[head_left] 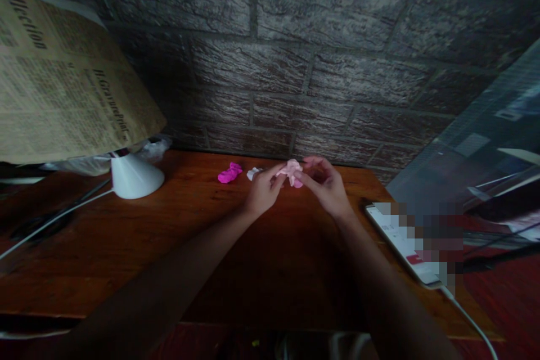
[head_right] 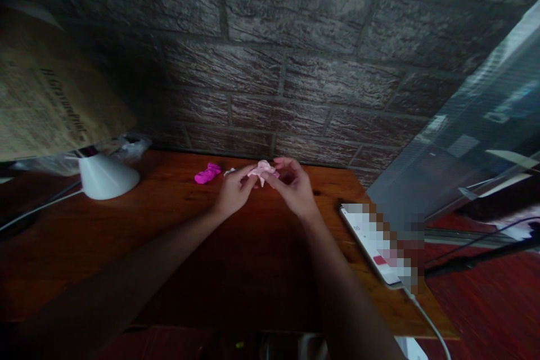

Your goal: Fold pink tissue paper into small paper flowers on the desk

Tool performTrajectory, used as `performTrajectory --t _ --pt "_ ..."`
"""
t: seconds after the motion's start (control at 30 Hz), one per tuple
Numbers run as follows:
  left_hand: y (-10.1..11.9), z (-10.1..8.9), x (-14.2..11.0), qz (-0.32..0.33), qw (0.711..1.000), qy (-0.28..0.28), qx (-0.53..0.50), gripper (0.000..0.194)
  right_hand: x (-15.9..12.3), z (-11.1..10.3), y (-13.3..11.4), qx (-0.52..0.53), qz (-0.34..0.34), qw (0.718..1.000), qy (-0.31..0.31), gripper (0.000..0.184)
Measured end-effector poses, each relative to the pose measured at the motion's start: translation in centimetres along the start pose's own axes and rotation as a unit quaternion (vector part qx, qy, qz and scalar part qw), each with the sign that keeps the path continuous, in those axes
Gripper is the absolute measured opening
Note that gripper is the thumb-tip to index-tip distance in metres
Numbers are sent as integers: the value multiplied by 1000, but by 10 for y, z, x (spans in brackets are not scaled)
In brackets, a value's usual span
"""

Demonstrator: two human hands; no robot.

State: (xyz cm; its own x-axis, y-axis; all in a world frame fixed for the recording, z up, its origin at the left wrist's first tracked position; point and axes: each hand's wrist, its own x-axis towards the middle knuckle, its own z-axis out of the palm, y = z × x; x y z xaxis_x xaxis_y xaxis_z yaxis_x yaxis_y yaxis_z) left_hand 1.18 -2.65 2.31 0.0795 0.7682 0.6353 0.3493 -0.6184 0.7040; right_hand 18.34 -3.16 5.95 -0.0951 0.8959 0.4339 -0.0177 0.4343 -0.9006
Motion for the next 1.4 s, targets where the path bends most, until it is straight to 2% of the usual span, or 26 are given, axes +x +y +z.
performTrajectory --t 0.2,0.37,0.47,0.7,1.0,1.27,1.4 --pt "1 -1 0 44 997 -2 69 31 -3 -2 -4 15 64 994 -92 52" --pt "0 -1 0 49 996 -18 75 30 -3 -4 -8 29 70 992 -97 57" --pt "0 -1 -1 52 996 -25 67 33 -2 -6 -8 35 80 990 -107 53" --pt "5 -4 1 100 993 -8 58 33 -2 -4 -6 62 74 990 -100 47" --pt "4 -6 1 70 995 -25 67 28 -2 1 -8 83 90 988 -93 45" --pt "0 -5 4 21 997 -67 -27 25 -2 2 -5 82 84 989 -91 44" --pt "-4 -2 6 -23 994 -66 -80 22 -3 3 -6 79 82 989 -90 44"
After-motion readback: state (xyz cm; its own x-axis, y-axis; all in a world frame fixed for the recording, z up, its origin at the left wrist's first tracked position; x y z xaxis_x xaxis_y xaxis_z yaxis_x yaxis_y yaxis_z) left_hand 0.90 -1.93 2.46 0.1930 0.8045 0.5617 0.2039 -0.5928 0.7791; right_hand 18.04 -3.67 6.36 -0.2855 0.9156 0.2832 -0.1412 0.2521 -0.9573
